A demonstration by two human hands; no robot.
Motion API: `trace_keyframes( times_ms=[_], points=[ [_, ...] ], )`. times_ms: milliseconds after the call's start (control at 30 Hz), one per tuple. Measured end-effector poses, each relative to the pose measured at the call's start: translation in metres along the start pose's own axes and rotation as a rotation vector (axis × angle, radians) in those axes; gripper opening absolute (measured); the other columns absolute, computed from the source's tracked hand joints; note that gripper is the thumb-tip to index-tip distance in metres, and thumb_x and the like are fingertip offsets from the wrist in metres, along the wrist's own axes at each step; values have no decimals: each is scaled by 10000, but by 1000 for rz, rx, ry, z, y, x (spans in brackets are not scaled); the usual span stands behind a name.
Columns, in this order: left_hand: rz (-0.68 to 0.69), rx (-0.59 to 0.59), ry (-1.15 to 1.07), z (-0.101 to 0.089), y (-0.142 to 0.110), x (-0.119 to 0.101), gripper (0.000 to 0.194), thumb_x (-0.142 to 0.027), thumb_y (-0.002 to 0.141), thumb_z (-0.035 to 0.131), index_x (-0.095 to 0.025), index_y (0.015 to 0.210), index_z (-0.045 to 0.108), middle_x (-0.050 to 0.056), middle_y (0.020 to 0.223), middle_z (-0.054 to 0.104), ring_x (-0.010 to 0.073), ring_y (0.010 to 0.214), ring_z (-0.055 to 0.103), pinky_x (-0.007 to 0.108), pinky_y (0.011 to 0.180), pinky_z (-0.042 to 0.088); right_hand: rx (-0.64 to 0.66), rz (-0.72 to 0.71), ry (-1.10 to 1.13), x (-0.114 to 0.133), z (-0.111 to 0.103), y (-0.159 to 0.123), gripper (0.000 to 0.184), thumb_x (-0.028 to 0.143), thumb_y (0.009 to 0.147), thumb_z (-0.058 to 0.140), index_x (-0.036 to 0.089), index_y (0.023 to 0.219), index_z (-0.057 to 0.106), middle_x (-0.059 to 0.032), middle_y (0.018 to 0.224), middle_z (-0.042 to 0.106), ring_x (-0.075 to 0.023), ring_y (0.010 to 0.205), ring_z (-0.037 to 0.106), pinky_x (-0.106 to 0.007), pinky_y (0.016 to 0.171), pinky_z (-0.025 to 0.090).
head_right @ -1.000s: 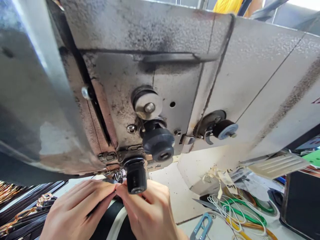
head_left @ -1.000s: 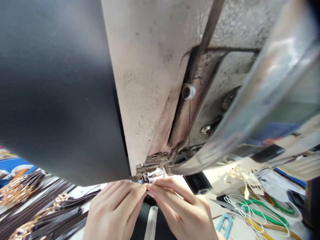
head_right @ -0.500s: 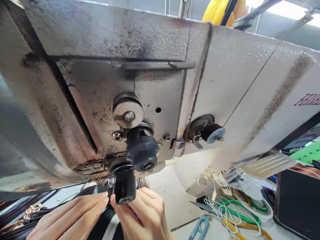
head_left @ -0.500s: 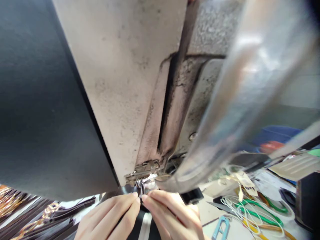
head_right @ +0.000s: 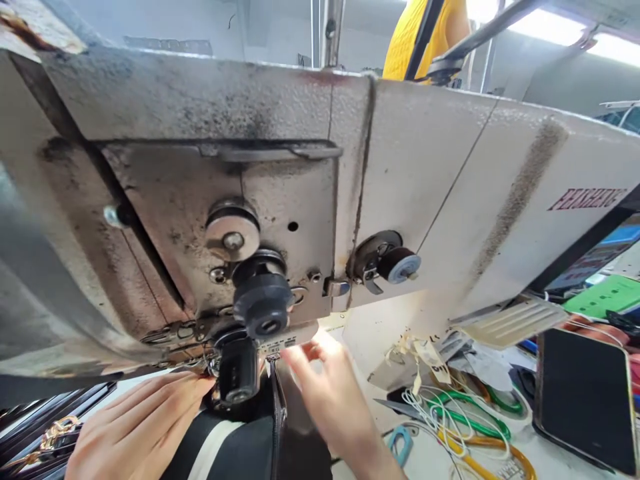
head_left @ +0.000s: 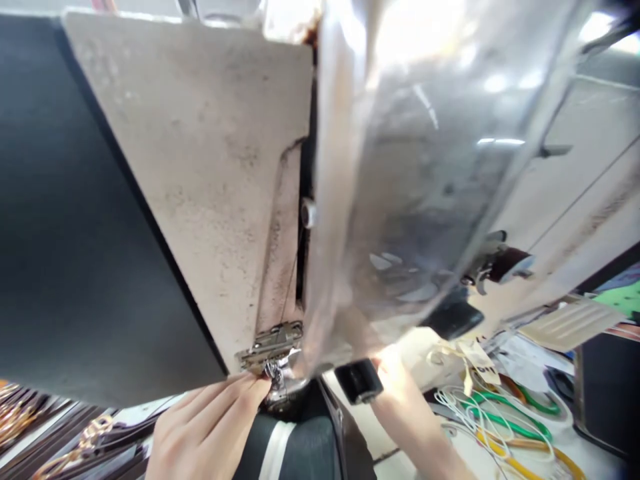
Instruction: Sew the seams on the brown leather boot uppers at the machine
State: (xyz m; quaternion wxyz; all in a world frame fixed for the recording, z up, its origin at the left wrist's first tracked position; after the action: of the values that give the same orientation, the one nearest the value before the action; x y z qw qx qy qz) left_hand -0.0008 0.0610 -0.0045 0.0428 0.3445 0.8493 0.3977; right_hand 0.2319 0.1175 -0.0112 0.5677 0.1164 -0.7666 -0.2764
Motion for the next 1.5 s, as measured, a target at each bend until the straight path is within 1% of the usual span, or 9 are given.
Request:
trace_keyframes(
  times_ms=[100, 167, 333, 467, 733, 1000, 1300, 1400, 1500],
  points=[
    [10, -44, 15, 0, 0, 1, 214, -186, 993, 496, -160, 1082, 689, 1, 996, 794, 136, 912, 752, 232, 868, 555, 154, 11, 146, 9, 9, -6, 261, 426, 990, 528, 234, 951, 701, -22, 838, 724, -188, 770, 702, -260, 710, 579],
    [10, -50, 19, 2, 0, 1, 228, -198, 1007, 479, -155, 1078, 691, 8, 989, 799, 146, 900, 758, 236, 858, 566, 261, -159, 79, 22, 18, -10, 162, 287, 978, 531, 257, 978, 690, -14, 928, 722, -175, 861, 690, -254, 803, 552],
    [-48, 26, -45, 8, 5, 4, 236, -200, 1041, 403, -169, 1075, 634, 27, 931, 784, 140, 781, 766, 209, 616, 571, 301, -615, -252, 48, 30, -15, 287, 40, 847, 379, 231, 793, 587, -25, 759, 622, -179, 695, 599, -278, 652, 512],
    [-112, 5, -81, 5, 16, 4, 229, -186, 1047, 398, -217, 947, 601, -22, 753, 745, 130, 602, 740, 236, 390, 448, 312, -617, -396, 54, 32, -15, 298, -14, 786, 376, 222, 788, 558, -25, 765, 598, -178, 702, 583, -288, 668, 512],
    [-123, -32, -66, 2, 22, 1, 244, -191, 1048, 398, -222, 911, 598, -47, 699, 716, 100, 404, 611, 263, 401, 423, 358, -593, -360, 48, 34, -15, 287, -2, 805, 375, 221, 792, 555, -37, 811, 629, -185, 737, 592, -294, 698, 530],
    [-172, 7, -121, 8, 12, 5, 201, -153, 1027, 447, -236, 888, 566, -54, 697, 681, 98, 509, 660, 226, 480, 447, 265, -699, -357, 57, 33, -16, 462, -13, 774, 380, 196, 1083, 653, -26, 762, 642, -195, 671, 597, -300, 637, 541],
    [-135, 9, -107, 6, 20, 2, 235, -131, 1023, 447, -226, 849, 574, -58, 699, 675, 85, 573, 679, 208, 555, 489, 271, -645, -364, 51, 39, -19, 490, -21, 771, 399, 201, 1109, 675, -72, 956, 739, -211, 809, 676, -310, 723, 572],
    [-104, -101, -97, -5, 26, -4, 278, -164, 1027, 431, -218, 848, 637, -49, 748, 743, 96, 678, 742, 166, 675, 567, 320, -597, -317, 49, 35, -18, 472, -19, 794, 397, 213, 1087, 686, -63, 990, 749, -212, 895, 701, -310, 769, 586],
    [-281, -41, -244, -11, 13, 15, 179, -282, 980, 558, -242, 924, 724, -48, 858, 800, 127, 755, 777, 147, 726, 609, 488, -519, -209, 47, 20, -12, 476, -29, 828, 371, 241, 1041, 701, -20, 1071, 741, -172, 1012, 690, -281, 882, 574]
  ],
)
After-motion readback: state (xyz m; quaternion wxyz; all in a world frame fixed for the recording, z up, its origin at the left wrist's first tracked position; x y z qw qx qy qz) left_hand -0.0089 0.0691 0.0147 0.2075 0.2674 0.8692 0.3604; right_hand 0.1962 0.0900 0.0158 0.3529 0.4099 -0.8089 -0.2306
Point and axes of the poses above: each hand's wrist, its own y-axis towards the middle knuckle, its own z-axis out of the palm, x = y × z, the point moved 5 cm from there along y, towards the middle knuckle
